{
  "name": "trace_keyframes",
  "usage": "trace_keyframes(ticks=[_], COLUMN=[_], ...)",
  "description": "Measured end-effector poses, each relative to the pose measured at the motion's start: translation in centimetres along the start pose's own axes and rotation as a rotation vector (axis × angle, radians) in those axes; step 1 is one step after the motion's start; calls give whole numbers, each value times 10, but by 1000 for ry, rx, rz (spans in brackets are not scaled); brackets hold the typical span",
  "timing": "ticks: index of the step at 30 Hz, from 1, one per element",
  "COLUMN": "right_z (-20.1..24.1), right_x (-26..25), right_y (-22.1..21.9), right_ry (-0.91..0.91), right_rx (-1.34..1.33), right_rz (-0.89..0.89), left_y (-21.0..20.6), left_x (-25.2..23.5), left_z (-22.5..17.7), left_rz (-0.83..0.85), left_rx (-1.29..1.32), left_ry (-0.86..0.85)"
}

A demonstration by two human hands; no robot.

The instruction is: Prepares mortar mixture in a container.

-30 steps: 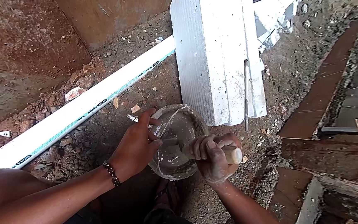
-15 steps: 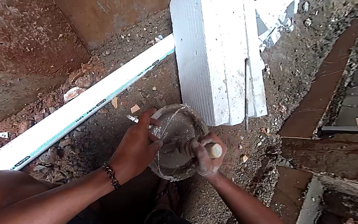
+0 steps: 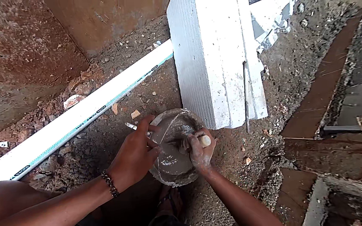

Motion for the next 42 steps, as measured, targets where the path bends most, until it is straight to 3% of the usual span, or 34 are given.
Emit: trace_keyframes(ticks=[3, 5, 8, 11, 13, 15, 17, 20, 23, 26, 28, 30, 33, 36, 39, 42], right_z=[0, 16, 54, 66, 42, 20, 32, 74, 72, 30, 27, 51, 72, 36, 14, 50], right_x=[-7, -21, -34, -25, -12, -5, -5, -11, -9, 2, -1, -6, -10, -4, -9, -19], right_y=[5, 8, 7, -5, -10, -13, -22, -26, -26, -23, -25, -29, -24, -20, -24, -24], right_ry=[-166, -215, -120, 58, 37, -7, 67, 217, 162, 28, 52, 191, 321, 176, -4, 155], right_rx=[80, -19, -238, -341, -220, 86, 316, 90, -186, 76, 307, 304, 45, 28, 400, 326], right_rz=[-64, -160, -235, -30, 115, 213, 264, 253, 251, 291, 316, 326, 269, 271, 287, 208], left_y=[1, 1, 0, 0, -1, -1, -1, -1, -2, -2, -1, 0, 0, -1, 0, 3], left_x=[1, 0, -1, -1, -1, 0, 0, 0, -1, 1, 1, 1, 0, 0, 1, 2], left_z=[1, 0, -2, 0, 1, 0, 0, 1, 0, -2, 0, 1, 0, -3, -3, 2], left_rz=[2, 3, 5, 2, -1, -2, -8, -3, 2, -9, -25, -33, -28, -7, -24, -47], left_rx=[4, 9, 13, 19, 21, 24, 37, 39, 19, 19, 28, 29, 17, 13, 16, 20], left_ry=[5, -6, -11, -10, -4, 0, -2, -4, 4, -10, -28, -32, -15, -9, -20, -26])
Point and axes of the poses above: each hand's wrist, its own x-axis away from the middle knuckle, its own y-axis out of the back of the hand, z = x × y, the point moved 7 cm from there along -x, towards the middle knuckle, and after that the axes turned 13 degrees about -x, right-handed, at the moved point
